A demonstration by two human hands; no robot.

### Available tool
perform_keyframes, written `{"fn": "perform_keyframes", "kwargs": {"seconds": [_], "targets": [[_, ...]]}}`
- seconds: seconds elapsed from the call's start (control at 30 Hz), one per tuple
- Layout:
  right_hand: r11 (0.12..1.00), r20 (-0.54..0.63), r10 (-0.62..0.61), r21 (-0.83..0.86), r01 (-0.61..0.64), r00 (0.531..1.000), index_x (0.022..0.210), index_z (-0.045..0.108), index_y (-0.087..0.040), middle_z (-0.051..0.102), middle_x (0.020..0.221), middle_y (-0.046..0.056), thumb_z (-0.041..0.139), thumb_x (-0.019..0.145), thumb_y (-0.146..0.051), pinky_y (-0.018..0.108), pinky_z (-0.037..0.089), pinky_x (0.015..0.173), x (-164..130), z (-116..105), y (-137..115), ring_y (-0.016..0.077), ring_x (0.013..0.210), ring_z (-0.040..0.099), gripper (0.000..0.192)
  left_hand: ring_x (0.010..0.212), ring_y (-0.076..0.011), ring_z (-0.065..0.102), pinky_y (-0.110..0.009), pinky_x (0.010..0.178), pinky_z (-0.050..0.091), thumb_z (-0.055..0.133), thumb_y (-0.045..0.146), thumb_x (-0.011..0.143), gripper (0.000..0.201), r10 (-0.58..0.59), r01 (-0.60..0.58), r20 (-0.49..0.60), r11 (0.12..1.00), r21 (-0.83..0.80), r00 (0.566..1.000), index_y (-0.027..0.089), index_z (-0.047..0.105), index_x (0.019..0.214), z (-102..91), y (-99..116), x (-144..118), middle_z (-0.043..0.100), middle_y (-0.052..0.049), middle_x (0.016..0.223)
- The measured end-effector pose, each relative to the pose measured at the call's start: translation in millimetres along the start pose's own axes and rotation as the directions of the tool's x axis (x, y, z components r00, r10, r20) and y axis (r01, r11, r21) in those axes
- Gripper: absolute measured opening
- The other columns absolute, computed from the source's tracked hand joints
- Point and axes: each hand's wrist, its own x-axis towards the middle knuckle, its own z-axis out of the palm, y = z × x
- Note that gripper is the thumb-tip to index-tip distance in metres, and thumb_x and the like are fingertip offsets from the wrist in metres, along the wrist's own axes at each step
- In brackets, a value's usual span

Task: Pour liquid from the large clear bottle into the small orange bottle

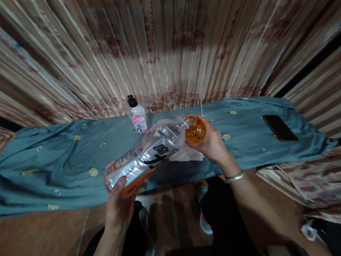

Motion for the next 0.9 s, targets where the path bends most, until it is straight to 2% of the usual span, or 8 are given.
{"fn": "perform_keyframes", "kwargs": {"seconds": [0.33,0.7,0.9], "targets": [[1.0,0.01,-0.003,-0.002,0.004,1.0,0.143,0.055,-0.023,0.074,0.135,0.012,0.092,0.063,-0.04,0.054,0.055,0.113,0.3,-1.6,-1.9,0.036,0.126,0.071,0.09,0.1,-0.0276,0.073,-0.036,0.068,0.066,0.09,0.037,0.071,0.067,0.037,-0.037,-0.017,0.999,-0.016,0.999,0.032,0.057,0.129,7.5,0.6,-1.6,0.07,-0.007,0.124],[0.999,0.005,-0.035,-0.022,0.035,0.999,0.143,0.055,-0.024,0.074,0.135,0.01,0.092,0.063,-0.039,0.054,0.057,0.111,0.7,-1.5,-1.2,0.0358,0.125,0.071,0.09,0.108,-0.031,0.072,-0.038,0.071,0.066,0.092,0.038,0.068,0.075,0.028,-0.028,-0.018,1.0,0.015,0.999,0.033,0.056,0.133,1.1,1.4,-0.1,0.067,-0.006,0.131],[0.999,0.003,-0.014,-0.031,0.014,1.0,0.143,0.055,-0.025,0.075,0.132,0.01,0.093,0.062,-0.041,0.054,0.058,0.109,1.0,-1.7,-1.6,0.0366,0.122,0.073,0.091,0.103,-0.0281,0.073,-0.035,0.07,0.066,0.092,0.038,0.069,0.072,0.032,-0.032,-0.017,0.999,0.009,0.999,0.033,0.056,0.13,1.5,1.9,0.0,0.068,-0.006,0.129]]}}
